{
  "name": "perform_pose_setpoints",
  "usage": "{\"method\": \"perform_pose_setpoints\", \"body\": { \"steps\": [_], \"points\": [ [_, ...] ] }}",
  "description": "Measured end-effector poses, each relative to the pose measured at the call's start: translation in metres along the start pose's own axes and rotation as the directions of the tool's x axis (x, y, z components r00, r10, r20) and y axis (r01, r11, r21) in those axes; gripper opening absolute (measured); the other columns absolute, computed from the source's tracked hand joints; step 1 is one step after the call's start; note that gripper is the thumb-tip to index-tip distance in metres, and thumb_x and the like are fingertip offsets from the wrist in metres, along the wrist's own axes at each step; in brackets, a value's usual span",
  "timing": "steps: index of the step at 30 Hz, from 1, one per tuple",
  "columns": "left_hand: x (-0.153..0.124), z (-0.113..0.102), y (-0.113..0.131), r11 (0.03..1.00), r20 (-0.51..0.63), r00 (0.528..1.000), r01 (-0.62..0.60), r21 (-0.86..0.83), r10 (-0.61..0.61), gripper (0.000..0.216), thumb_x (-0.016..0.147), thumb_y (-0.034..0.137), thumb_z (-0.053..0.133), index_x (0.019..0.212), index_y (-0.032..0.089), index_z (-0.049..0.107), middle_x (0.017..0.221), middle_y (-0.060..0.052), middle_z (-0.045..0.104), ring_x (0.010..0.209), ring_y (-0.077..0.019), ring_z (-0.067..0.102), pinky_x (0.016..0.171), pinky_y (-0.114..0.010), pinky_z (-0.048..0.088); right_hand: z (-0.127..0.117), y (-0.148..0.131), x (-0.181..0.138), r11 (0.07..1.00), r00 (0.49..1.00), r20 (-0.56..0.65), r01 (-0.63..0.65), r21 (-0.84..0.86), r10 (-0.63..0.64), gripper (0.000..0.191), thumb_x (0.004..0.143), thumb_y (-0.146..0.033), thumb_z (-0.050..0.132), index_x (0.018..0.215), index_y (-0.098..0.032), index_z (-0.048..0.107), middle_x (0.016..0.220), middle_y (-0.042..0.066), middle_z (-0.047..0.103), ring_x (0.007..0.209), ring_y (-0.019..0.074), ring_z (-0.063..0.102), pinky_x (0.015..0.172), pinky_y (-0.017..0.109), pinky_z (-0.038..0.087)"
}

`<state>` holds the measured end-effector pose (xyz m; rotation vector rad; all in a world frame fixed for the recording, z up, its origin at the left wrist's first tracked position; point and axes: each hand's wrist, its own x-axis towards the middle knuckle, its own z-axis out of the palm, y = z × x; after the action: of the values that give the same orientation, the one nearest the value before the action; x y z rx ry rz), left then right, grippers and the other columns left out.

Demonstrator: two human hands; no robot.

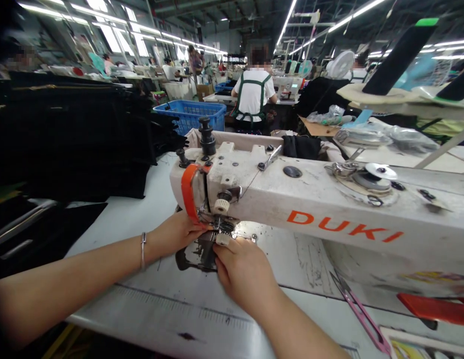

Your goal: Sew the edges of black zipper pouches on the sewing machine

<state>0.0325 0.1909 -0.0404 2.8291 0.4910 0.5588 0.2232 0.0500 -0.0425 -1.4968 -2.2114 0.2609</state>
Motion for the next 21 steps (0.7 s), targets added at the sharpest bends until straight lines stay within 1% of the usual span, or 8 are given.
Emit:
{"method": "perform_pose_setpoints", "body": {
  "steps": [4, 7, 10, 12, 15, 17, 19, 21],
  "points": [
    [-0.001, -0.004, 0.007, 1.000, 0.025, 0.999, 0.024, 0.009, -0.024, 0.020, 0.093, 0.013, 0.056, 0.102, 0.020, 0.072, 0.110, -0.005, 0.070, 0.108, -0.0220, 0.062, 0.102, -0.038, 0.048, 0.001, 0.001, 0.000, 1.000, 1.000, -0.011, 0.002, 0.010, -0.001, 0.026, 0.092, -0.015, 0.053, 0.114, -0.019, 0.066, 0.121, 0.007, 0.066, 0.109, 0.0247, 0.061, 0.097, 0.043, 0.050],
    [0.001, -0.004, 0.007, 0.999, 0.041, 0.998, 0.037, 0.013, -0.038, 0.020, 0.093, 0.012, 0.056, 0.103, 0.019, 0.072, 0.110, -0.005, 0.070, 0.109, -0.0223, 0.062, 0.101, -0.037, 0.049, 0.002, 0.001, 0.000, 1.000, 1.000, -0.017, 0.003, 0.015, -0.003, 0.026, 0.092, -0.015, 0.053, 0.114, -0.019, 0.066, 0.122, 0.007, 0.065, 0.110, 0.0244, 0.061, 0.098, 0.043, 0.050],
    [0.002, -0.007, 0.007, 0.998, 0.070, 0.996, 0.059, 0.026, -0.061, 0.023, 0.094, 0.013, 0.053, 0.105, 0.020, 0.071, 0.113, -0.005, 0.069, 0.110, -0.0236, 0.061, 0.098, -0.039, 0.050, 0.002, 0.002, 0.000, 1.000, 1.000, -0.002, 0.002, 0.007, -0.002, 0.027, 0.092, -0.015, 0.053, 0.116, -0.019, 0.066, 0.123, 0.006, 0.065, 0.110, 0.0242, 0.061, 0.097, 0.042, 0.050],
    [0.001, -0.011, 0.013, 0.995, 0.090, 0.992, 0.088, 0.034, -0.091, 0.026, 0.095, 0.013, 0.051, 0.110, 0.022, 0.070, 0.117, -0.005, 0.067, 0.112, -0.0248, 0.059, 0.098, -0.042, 0.049, 0.002, 0.002, -0.001, 1.000, 1.000, 0.000, 0.005, 0.007, -0.005, 0.027, 0.092, -0.015, 0.054, 0.115, -0.020, 0.066, 0.123, 0.006, 0.065, 0.109, 0.0244, 0.061, 0.096, 0.042, 0.050],
    [-0.009, -0.020, 0.034, 0.977, 0.128, 0.969, 0.212, -0.003, -0.210, 0.024, 0.095, 0.020, 0.053, 0.115, 0.020, 0.066, 0.120, -0.007, 0.063, 0.109, -0.0241, 0.059, 0.098, -0.042, 0.050, 0.001, 0.004, -0.002, 0.999, 1.000, -0.024, 0.020, 0.025, -0.019, 0.026, 0.091, -0.016, 0.056, 0.114, -0.021, 0.067, 0.121, 0.006, 0.066, 0.108, 0.0243, 0.062, 0.095, 0.042, 0.051],
    [-0.019, -0.026, 0.054, 0.951, 0.198, 0.939, 0.301, -0.072, -0.282, 0.024, 0.093, 0.027, 0.059, 0.115, 0.019, 0.065, 0.122, -0.007, 0.059, 0.103, -0.0216, 0.061, 0.095, -0.039, 0.053, 0.001, 0.005, -0.004, 0.999, 0.999, -0.047, 0.026, 0.040, -0.024, 0.026, 0.092, -0.016, 0.056, 0.115, -0.021, 0.066, 0.118, 0.006, 0.067, 0.107, 0.0242, 0.061, 0.094, 0.041, 0.051],
    [-0.030, -0.028, 0.073, 0.936, 0.252, 0.921, 0.333, -0.111, -0.298, 0.032, 0.088, 0.033, 0.067, 0.117, 0.020, 0.063, 0.124, -0.007, 0.057, 0.106, -0.0221, 0.059, 0.098, -0.039, 0.052, 0.000, 0.006, -0.005, 0.998, 0.998, -0.060, 0.033, 0.049, -0.030, 0.028, 0.093, -0.016, 0.056, 0.119, -0.021, 0.065, 0.115, 0.007, 0.068, 0.105, 0.0239, 0.061, 0.092, 0.041, 0.051],
    [-0.041, -0.027, 0.088, 0.946, 0.251, 0.927, 0.310, -0.095, -0.278, 0.047, 0.080, 0.036, 0.077, 0.120, 0.018, 0.062, 0.125, -0.009, 0.055, 0.114, -0.0263, 0.054, 0.104, -0.044, 0.049, 0.000, 0.008, -0.007, 0.998, 0.997, -0.059, 0.049, 0.050, -0.046, 0.028, 0.093, -0.015, 0.056, 0.120, -0.022, 0.064, 0.113, 0.007, 0.068, 0.104, 0.0235, 0.061, 0.091, 0.040, 0.051]
  ]
}}
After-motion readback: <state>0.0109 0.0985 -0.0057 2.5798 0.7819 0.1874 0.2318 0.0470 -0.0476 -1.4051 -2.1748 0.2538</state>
